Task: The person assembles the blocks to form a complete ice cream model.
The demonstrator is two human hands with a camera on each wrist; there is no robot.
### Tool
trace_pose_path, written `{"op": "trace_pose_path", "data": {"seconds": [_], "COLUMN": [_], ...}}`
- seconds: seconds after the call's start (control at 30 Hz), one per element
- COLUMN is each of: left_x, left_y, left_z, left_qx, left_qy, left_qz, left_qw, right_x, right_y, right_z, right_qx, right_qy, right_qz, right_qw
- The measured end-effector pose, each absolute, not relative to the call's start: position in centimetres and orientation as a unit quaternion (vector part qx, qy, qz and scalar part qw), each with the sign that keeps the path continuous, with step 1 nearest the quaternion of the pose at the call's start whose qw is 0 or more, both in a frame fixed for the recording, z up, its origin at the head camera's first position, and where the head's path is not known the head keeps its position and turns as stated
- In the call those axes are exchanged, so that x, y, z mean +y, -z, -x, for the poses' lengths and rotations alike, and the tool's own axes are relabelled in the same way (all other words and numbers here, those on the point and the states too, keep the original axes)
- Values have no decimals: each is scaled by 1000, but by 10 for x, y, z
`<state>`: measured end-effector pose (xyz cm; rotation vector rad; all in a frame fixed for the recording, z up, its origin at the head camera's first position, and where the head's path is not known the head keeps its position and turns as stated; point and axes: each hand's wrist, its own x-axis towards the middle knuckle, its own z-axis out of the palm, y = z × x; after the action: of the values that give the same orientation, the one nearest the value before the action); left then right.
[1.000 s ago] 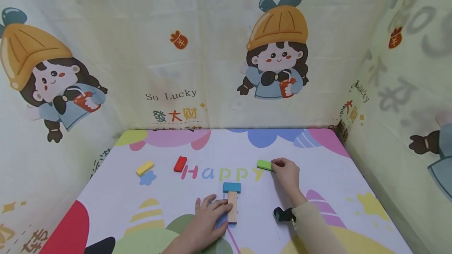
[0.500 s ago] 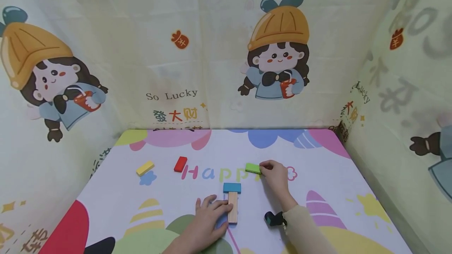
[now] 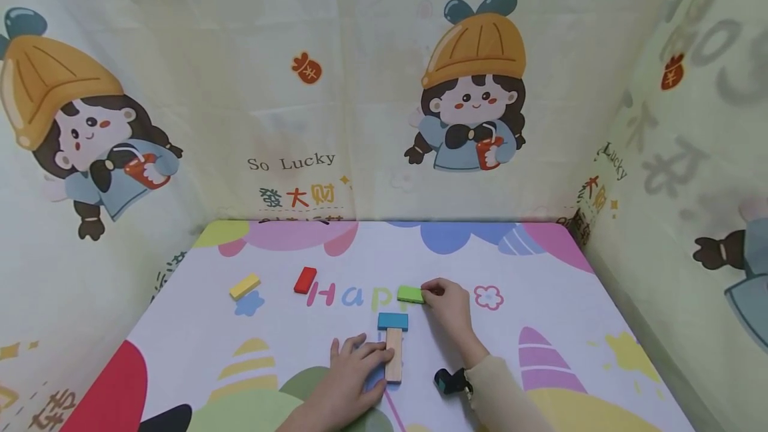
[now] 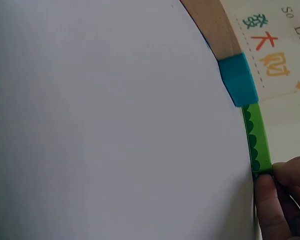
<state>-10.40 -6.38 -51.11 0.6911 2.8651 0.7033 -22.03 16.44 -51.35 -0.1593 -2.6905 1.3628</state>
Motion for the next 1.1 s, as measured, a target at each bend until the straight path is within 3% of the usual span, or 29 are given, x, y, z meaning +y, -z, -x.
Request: {"op": "trace_pose_path", "data": {"seconds": [0.43,1.1], "left_x": [-63,-64], "left_y": [510,511], "left_z": [105,102], "left_qx": [945,945], "left_qy": [-237,-233], "left_qz": [-214,-226], "left_qw": [77,49], "right_x": [141,136], "right_y": [512,512], "right_z": [212,204], "right_qx": [-882,-890], "right_qy": [-468,-454], "right_qz": [24,15], "right_qw": [48,34]}}
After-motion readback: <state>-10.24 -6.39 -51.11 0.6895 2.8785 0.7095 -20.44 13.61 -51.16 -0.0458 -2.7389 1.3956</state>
